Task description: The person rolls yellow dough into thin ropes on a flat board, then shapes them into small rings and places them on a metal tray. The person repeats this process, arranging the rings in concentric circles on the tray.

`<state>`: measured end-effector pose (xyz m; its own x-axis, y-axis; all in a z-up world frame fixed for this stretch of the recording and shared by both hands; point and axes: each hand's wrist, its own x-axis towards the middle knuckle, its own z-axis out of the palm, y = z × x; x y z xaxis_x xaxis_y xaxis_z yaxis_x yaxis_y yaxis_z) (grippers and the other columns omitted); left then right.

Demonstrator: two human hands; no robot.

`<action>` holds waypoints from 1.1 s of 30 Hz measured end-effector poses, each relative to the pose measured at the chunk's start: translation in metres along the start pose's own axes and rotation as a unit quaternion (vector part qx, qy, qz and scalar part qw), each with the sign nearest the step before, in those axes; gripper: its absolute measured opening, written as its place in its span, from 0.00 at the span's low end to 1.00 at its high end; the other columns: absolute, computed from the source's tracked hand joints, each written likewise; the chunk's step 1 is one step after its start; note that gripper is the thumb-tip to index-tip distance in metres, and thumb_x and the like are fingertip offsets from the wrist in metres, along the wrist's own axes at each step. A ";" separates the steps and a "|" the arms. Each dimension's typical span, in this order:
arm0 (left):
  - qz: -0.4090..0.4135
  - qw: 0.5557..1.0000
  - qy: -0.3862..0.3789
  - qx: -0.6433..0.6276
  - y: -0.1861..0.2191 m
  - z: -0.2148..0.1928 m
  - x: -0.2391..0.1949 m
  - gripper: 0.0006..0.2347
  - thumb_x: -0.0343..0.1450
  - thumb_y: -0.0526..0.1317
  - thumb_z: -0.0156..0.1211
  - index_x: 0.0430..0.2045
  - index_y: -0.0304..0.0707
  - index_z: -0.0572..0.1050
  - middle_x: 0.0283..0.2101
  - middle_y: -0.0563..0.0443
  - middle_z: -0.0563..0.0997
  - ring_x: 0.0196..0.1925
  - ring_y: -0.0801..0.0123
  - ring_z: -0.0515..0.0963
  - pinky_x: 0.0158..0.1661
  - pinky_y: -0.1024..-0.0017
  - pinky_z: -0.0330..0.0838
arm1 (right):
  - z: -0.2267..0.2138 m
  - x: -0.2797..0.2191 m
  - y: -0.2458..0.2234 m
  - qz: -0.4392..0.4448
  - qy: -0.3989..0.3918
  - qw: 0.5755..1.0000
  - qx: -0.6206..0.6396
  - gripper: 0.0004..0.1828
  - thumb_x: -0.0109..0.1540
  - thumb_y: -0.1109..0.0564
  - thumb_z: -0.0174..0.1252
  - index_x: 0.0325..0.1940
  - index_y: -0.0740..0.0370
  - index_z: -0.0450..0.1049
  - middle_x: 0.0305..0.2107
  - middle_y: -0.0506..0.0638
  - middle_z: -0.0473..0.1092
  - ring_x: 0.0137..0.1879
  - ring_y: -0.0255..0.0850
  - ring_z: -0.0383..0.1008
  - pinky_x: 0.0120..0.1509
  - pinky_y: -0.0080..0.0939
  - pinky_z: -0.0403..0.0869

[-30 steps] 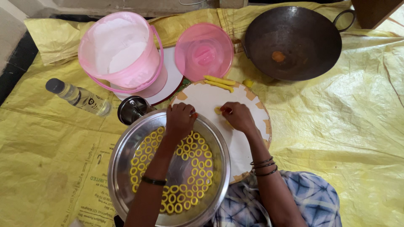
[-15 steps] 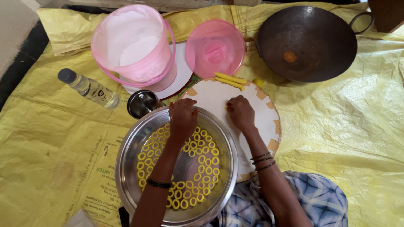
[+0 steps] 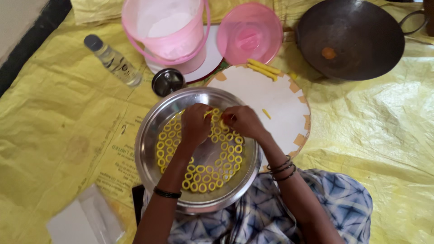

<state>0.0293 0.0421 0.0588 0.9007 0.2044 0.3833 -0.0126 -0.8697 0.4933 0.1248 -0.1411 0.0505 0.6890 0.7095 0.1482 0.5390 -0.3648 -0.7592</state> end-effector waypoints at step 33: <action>-0.102 0.988 -0.092 0.072 0.028 0.000 -0.094 0.12 0.64 0.43 0.69 0.36 0.38 0.83 0.38 0.45 0.83 0.48 0.52 0.78 0.58 0.53 0.60 | -0.036 -0.030 -0.021 0.060 -0.014 0.997 -0.052 0.12 0.61 0.58 0.59 0.46 0.53 0.84 0.40 0.50 0.80 0.42 0.47 0.81 0.48 0.46 0.77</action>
<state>-0.0560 -0.0014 0.0367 0.9419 0.3082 0.1337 0.2267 -0.8768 0.4241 0.1108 -0.1764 0.0852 0.7385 0.6730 0.0419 0.5018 -0.5071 -0.7008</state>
